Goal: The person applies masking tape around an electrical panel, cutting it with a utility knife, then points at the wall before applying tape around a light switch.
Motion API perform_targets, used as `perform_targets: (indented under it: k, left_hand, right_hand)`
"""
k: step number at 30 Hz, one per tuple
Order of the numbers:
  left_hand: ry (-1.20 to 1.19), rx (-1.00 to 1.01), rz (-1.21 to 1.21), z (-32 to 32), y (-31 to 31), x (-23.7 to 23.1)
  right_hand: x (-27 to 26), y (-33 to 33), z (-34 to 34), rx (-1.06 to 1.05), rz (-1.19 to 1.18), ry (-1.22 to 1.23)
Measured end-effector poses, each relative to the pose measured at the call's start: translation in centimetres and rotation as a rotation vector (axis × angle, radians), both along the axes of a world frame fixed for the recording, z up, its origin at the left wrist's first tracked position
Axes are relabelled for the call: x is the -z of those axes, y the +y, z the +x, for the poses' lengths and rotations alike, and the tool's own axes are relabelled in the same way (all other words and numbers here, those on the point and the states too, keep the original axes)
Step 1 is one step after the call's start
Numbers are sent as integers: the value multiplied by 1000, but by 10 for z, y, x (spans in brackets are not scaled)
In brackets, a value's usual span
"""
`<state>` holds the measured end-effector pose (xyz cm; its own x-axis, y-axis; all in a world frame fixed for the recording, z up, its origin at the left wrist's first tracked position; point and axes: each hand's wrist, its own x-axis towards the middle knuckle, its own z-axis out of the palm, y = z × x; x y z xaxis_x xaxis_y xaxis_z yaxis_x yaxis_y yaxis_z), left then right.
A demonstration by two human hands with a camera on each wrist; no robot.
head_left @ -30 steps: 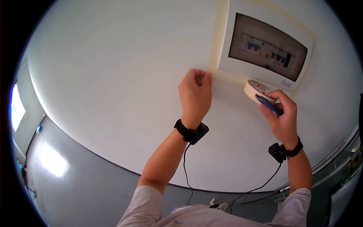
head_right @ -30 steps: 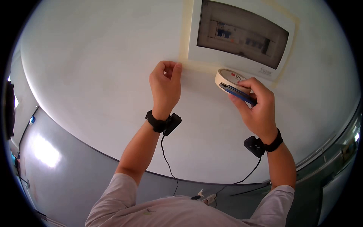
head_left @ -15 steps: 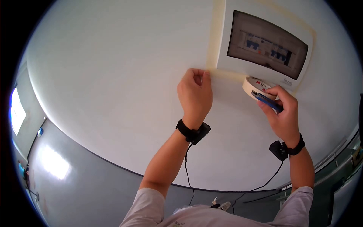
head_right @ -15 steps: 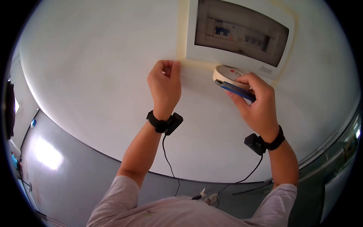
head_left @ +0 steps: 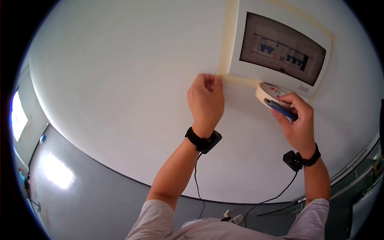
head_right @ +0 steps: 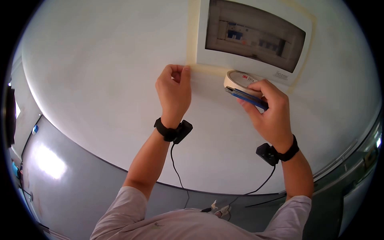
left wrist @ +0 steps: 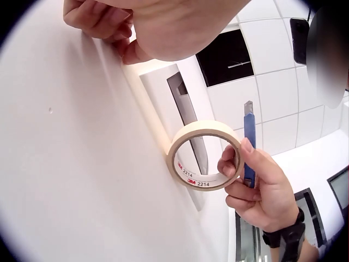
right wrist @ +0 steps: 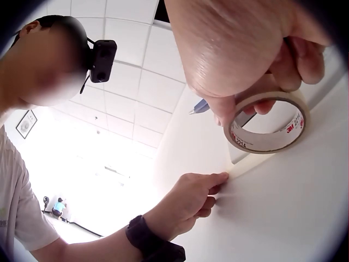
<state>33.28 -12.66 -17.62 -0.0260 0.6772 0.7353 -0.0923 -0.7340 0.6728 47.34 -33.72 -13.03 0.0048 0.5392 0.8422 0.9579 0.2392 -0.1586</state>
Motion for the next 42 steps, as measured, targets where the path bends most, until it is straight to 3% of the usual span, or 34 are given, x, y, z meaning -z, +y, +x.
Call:
perform_targets:
  k: [30, 42]
  left_hand:
    - [-6, -21, 42, 2, 0, 0]
    - [3, -62, -101, -8, -3, -10]
  right_hand:
    - [5, 3, 3, 12, 27, -62]
    - [5, 3, 6, -11, 25, -40]
